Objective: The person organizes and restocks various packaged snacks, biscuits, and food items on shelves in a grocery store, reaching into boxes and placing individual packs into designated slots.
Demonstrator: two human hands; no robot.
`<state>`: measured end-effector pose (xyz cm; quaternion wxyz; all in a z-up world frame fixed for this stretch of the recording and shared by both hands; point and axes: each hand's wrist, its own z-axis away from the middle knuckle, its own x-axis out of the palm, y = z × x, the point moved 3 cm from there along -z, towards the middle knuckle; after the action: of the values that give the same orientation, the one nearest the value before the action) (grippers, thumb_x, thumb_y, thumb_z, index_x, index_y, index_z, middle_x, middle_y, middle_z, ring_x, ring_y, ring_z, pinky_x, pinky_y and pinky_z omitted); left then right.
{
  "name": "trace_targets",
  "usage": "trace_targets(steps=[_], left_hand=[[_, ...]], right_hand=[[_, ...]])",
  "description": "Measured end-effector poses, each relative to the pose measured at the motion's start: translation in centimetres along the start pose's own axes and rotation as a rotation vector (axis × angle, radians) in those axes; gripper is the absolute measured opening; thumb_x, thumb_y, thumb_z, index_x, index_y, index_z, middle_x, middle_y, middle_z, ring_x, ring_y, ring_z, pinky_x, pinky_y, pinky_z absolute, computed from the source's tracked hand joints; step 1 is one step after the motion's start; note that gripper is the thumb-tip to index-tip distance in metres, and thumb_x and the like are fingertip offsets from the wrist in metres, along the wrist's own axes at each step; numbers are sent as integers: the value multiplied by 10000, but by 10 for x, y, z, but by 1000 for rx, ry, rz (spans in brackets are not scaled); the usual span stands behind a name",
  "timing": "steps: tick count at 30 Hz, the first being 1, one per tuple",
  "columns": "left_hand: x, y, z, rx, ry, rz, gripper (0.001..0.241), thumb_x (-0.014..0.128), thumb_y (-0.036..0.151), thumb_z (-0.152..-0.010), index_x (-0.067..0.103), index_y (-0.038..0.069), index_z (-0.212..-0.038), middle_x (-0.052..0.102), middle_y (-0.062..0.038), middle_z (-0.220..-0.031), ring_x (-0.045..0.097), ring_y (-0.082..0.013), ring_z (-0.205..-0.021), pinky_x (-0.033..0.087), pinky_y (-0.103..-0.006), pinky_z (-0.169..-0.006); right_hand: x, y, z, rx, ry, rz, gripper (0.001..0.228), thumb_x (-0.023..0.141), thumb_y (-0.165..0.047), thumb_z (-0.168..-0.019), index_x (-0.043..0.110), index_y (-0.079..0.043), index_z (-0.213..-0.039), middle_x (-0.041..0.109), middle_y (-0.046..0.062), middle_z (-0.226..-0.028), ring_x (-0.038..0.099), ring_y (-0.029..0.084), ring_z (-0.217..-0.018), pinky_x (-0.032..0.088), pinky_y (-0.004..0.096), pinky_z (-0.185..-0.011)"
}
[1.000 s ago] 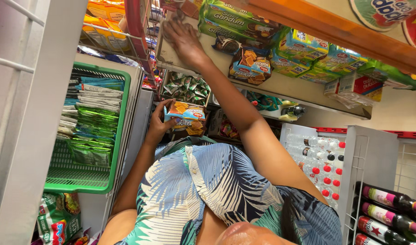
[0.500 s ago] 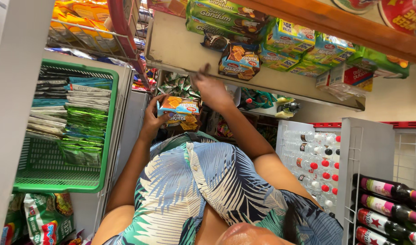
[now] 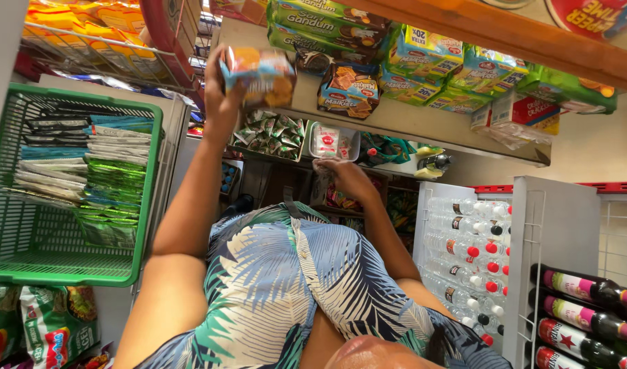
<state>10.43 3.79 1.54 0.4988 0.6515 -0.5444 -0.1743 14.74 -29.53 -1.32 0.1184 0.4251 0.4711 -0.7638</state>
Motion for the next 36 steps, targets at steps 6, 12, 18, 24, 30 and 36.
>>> trace_targets(steps=[6,12,18,24,30,36], left_hand=[[-27,-72,-65,-132,41,-78,666,698,170,-1091,291,8,-1592,578,-121,-1427,572,-205,-1306,468,-340,-1152],[-62,-107,-86,-17,-11,-194,575,649,222,-1153,333,-7,-1575,583,-125,-1453,576,-194,-1325,464,-338,-1177],[-68,-100,-77,-101,72,-225,582,647,237,-1122,330,21,-1561,595,-124,-1419,600,-193,-1271,497,-335,-1118],[-65,-92,-59,-5,163,-207,551,635,216,-1162,323,51,-1584,483,-134,-1576,512,-219,-1435,430,-364,-1223],[-68,-94,-71,34,184,-644,744,712,28,-1071,255,66,-1657,443,-188,-1675,480,-321,-1550,353,-396,-1296],[-36,-66,-60,10,256,-1017,950,781,13,-984,132,59,-1677,326,-234,-1685,373,-397,-1551,337,-428,-1278]], right_hand=[[45,24,14,-24,60,-112,598,526,114,-760,654,-63,-1317,646,146,-1380,615,348,-1247,482,405,-1058],[58,47,30,63,59,-68,604,543,100,-742,649,-73,-1311,645,140,-1366,621,347,-1228,495,418,-1041],[52,40,33,101,66,-29,623,552,99,-753,651,-122,-1326,642,120,-1375,620,345,-1223,500,428,-1025],[46,25,23,131,51,-22,638,553,103,-761,639,-152,-1339,640,103,-1387,622,333,-1228,498,425,-1023],[52,27,11,122,48,-35,645,552,114,-776,628,-144,-1362,629,123,-1401,614,337,-1247,488,425,-1048],[54,23,5,142,45,-34,681,548,120,-743,620,-139,-1369,617,121,-1411,610,340,-1250,486,428,-1046]])
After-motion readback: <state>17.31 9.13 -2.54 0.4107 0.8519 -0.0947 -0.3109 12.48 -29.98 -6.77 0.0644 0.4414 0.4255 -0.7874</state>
